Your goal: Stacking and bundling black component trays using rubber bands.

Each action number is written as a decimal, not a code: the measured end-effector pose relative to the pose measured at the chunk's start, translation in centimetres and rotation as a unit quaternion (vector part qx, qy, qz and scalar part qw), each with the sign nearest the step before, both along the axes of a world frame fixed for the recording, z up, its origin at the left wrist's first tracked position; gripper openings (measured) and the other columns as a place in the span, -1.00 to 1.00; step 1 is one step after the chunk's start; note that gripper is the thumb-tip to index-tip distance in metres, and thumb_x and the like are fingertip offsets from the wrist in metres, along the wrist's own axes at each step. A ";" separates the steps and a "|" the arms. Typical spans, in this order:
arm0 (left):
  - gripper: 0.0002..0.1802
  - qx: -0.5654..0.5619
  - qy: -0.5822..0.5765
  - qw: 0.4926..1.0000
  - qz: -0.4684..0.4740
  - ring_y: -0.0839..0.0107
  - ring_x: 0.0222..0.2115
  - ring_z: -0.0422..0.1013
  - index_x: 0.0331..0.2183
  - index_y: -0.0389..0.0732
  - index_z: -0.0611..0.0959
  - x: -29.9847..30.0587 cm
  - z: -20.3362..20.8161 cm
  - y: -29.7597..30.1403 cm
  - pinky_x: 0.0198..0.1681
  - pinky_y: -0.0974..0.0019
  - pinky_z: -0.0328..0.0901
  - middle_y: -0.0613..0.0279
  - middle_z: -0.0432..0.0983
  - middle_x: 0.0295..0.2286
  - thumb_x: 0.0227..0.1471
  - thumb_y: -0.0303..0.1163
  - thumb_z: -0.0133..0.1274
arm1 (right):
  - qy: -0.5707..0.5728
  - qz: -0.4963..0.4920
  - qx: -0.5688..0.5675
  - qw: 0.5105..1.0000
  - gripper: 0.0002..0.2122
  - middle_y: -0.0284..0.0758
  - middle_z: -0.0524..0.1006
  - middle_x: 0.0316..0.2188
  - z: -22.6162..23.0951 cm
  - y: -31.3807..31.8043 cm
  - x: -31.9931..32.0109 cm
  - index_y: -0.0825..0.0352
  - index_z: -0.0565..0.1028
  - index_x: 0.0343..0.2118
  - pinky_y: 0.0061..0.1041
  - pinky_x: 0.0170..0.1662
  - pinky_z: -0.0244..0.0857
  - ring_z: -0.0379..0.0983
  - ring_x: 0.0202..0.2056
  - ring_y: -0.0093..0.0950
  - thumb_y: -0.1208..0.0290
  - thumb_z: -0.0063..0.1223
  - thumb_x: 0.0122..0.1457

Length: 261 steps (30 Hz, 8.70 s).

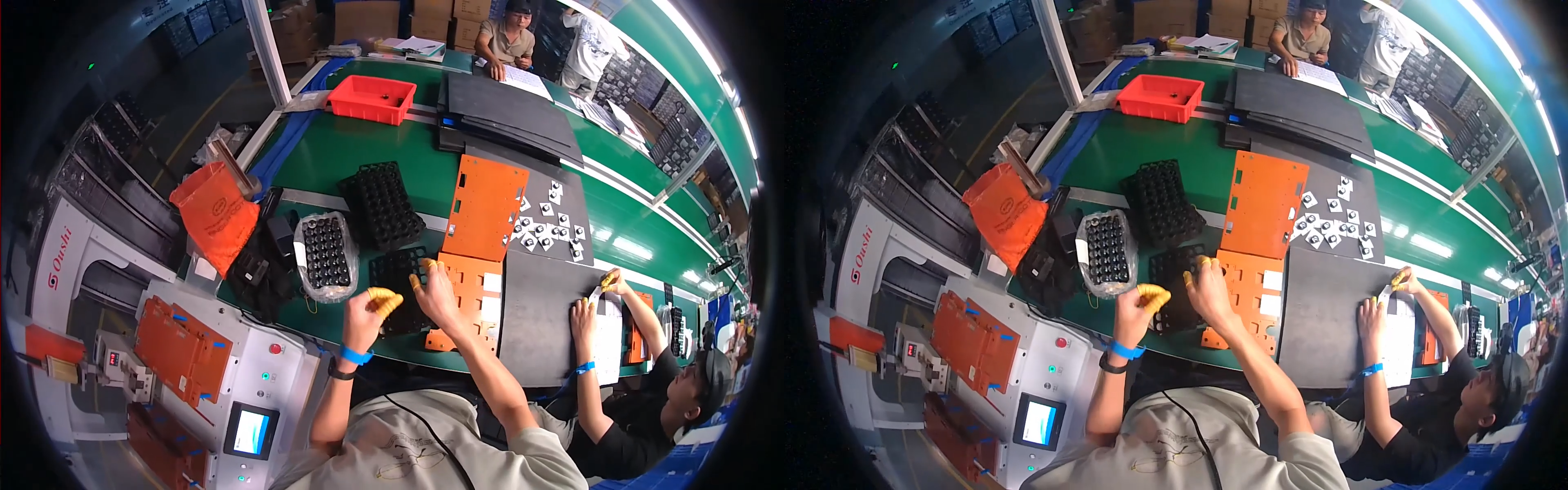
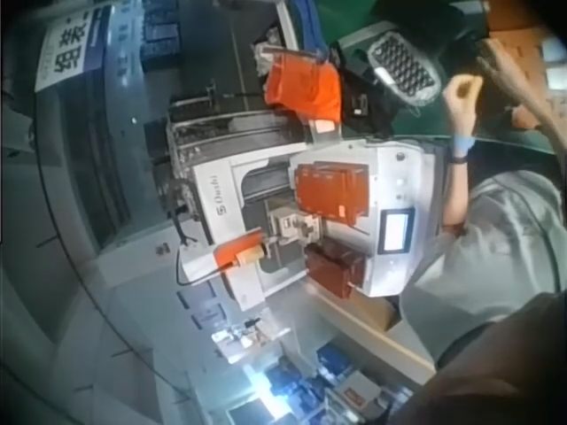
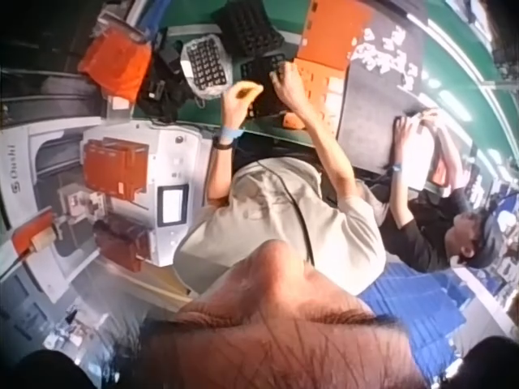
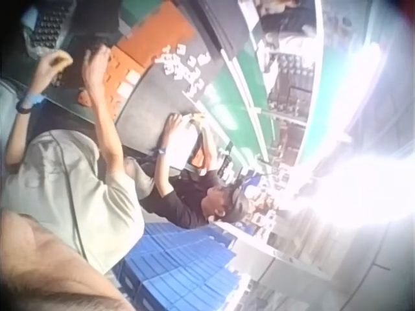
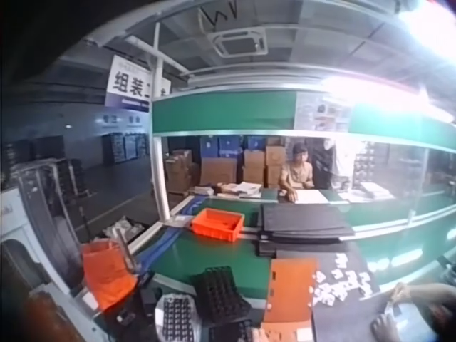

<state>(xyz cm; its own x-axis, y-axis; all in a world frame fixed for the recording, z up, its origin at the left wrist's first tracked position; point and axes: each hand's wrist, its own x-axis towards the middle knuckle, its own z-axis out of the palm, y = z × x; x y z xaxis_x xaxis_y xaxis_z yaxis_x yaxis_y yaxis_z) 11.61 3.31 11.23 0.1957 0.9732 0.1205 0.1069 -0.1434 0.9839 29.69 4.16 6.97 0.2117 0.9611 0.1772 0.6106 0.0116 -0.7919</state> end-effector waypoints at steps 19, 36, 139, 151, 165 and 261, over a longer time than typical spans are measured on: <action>-0.23 -0.015 0.116 0.993 -0.016 -0.06 0.02 0.42 0.27 -0.14 0.28 -2.1 -10.8 1.9 0.10 0.09 0.32 -0.19 0.45 0.03 0.05 -0.43 0.21 | 0.093 -0.043 -0.151 0.983 -0.42 0.00 0.60 -0.22 -3.7 4.7 0.0 0.55 0.45 -0.13 -0.30 -0.07 0.43 0.57 -0.14 -0.18 0.24 0.50 -0.10; -0.20 0.192 0.417 0.888 -0.014 -0.23 0.32 -0.12 0.32 -0.09 0.22 -1.4 -10.2 -2.7 0.33 -0.32 -0.16 -0.17 -0.02 0.31 0.11 -0.23 0.14 | 0.362 -0.085 -0.044 0.927 -0.65 -0.31 0.61 -0.23 2.0 -4.5 6.6 0.45 0.40 -0.02 -0.58 -0.17 0.46 0.54 -0.27 -0.58 0.58 0.25 0.16; 0.18 0.054 -0.100 0.982 -0.148 0.12 0.36 -0.18 0.37 -0.19 -0.08 2.7 -7.3 15.4 0.39 0.12 -0.15 -0.02 -0.20 0.34 -0.01 -0.16 0.34 | 0.471 0.216 -0.080 0.852 -0.02 -0.17 0.18 0.27 1.2 10.9 5.8 0.27 -0.12 0.40 -0.31 0.30 0.11 0.16 0.26 -0.33 0.47 0.32 -0.01; 0.09 0.351 0.350 0.827 -0.264 -0.47 0.29 -0.40 0.31 -0.07 0.24 0.9 -4.6 11.9 0.32 -0.41 -0.41 -0.26 -0.24 0.34 -0.18 0.23 0.18 | 0.112 0.338 0.036 0.934 0.13 -0.14 0.20 0.24 -1.3 4.8 7.1 0.29 -0.16 0.36 -0.21 0.32 0.06 0.12 0.27 -0.27 0.22 0.49 -0.18; -0.03 0.432 0.359 0.789 -0.250 -0.14 0.35 -0.19 0.30 -0.11 0.28 -0.1 -3.5 10.1 0.33 -0.41 -0.54 0.02 0.06 0.32 0.02 0.29 -0.02 | 0.214 0.369 0.061 0.902 0.20 -0.15 0.12 0.32 2.2 4.6 5.8 0.32 -0.11 0.35 -0.15 0.42 -0.26 -0.03 0.36 -0.16 0.07 0.54 -0.28; 0.63 0.250 0.360 0.863 -0.249 -0.29 0.24 0.04 0.29 -0.50 -0.15 0.8 8.1 12.5 0.30 -0.03 0.10 -0.39 -0.17 0.26 -0.49 0.23 0.46 | 0.157 0.338 0.029 0.928 0.44 0.07 -0.26 0.38 1.4 5.5 7.8 0.39 -0.38 0.38 -0.09 0.43 -0.30 -0.34 0.42 0.01 -0.04 0.58 -0.38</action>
